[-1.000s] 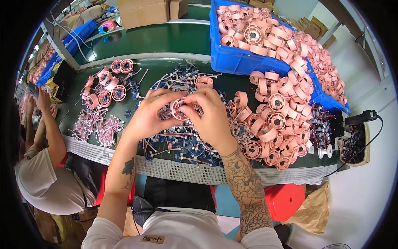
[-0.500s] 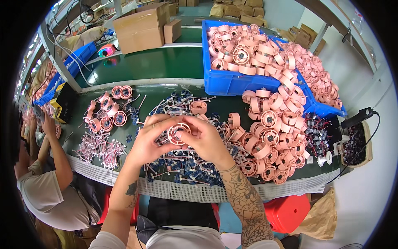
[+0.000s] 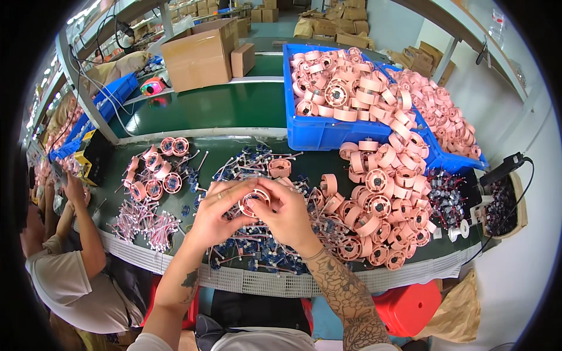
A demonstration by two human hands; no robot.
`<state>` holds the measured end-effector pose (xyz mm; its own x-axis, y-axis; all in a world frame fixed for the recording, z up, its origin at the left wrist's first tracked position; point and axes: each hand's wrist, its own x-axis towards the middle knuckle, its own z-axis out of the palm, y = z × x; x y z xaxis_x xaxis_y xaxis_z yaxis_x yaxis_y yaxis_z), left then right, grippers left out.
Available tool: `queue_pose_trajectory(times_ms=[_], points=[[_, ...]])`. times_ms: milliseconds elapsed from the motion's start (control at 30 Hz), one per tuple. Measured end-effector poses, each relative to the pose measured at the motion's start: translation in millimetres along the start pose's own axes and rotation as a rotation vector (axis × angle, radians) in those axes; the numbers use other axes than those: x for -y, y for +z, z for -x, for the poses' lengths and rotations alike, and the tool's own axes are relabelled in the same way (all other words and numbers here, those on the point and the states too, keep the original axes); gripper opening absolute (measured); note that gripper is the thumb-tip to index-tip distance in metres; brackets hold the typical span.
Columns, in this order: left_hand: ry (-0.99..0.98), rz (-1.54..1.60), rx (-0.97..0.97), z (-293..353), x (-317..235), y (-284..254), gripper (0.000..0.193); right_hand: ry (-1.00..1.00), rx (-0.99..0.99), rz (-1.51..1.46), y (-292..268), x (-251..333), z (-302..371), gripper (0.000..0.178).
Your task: Assembling small electronic fan components into pink plastic housings on a factory production line.
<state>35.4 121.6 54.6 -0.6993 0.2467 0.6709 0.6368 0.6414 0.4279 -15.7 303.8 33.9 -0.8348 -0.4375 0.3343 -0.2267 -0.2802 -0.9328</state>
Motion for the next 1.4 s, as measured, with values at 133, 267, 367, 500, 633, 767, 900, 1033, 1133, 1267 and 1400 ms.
queue_pose_trajectory(times_ms=[133, 267, 367, 500, 633, 767, 900, 1033, 1133, 1267, 1400], points=[[-0.02, -0.047, 0.008, -0.6, -1.1, -0.1, 0.071, 0.019, -0.039, 0.02, -0.7, -5.4, -2.4, 0.041], [0.036, -0.235, -0.083, -7.2, -8.1, -9.0, 0.079, -0.012, -0.145, 0.05, -4.5, 0.6, -1.7, 0.043], [0.056, -0.297, -0.089, -5.8, -12.5, -2.6, 0.082, -0.061, -0.177, 0.093, -0.1, -1.0, -3.6, 0.042], [0.077, -0.303, -0.135, -0.3, -4.2, 12.8, 0.074, -0.126, -0.164, 0.24, 7.4, 1.6, -2.2, 0.04], [0.048, -0.251, -0.142, 1.5, 0.4, 13.6, 0.072, -0.099, -0.108, 0.309, 6.4, 2.9, -5.4, 0.04], [-0.009, -0.223, -0.124, 0.5, 1.4, 13.7, 0.069, -0.131, -0.066, 0.306, -12.0, 1.3, -4.6, 0.05], [-0.185, -0.313, -0.233, 3.4, 23.3, -9.1, 0.064, -0.055, -0.329, 0.648, -45.4, 40.6, -12.0, 0.025], [-0.473, -0.507, -0.372, 17.1, 61.0, -32.4, 0.059, -0.127, -0.409, 1.118, -114.1, 15.2, -12.0, 0.041], [-0.6, -0.665, -0.559, 35.9, 102.4, -63.7, 0.044, 0.143, -0.354, 1.178, -117.8, 16.6, -9.1, 0.046], [-0.945, -0.903, -0.689, 59.3, 142.6, -100.2, 0.065, 0.08, -0.26, 1.134, -125.4, 5.0, -12.3, 0.04], [-1.208, -0.9, -0.556, 56.5, 140.4, -103.8, 0.064, -0.022, -0.447, 1.086, -114.3, 11.8, -21.8, 0.033]])
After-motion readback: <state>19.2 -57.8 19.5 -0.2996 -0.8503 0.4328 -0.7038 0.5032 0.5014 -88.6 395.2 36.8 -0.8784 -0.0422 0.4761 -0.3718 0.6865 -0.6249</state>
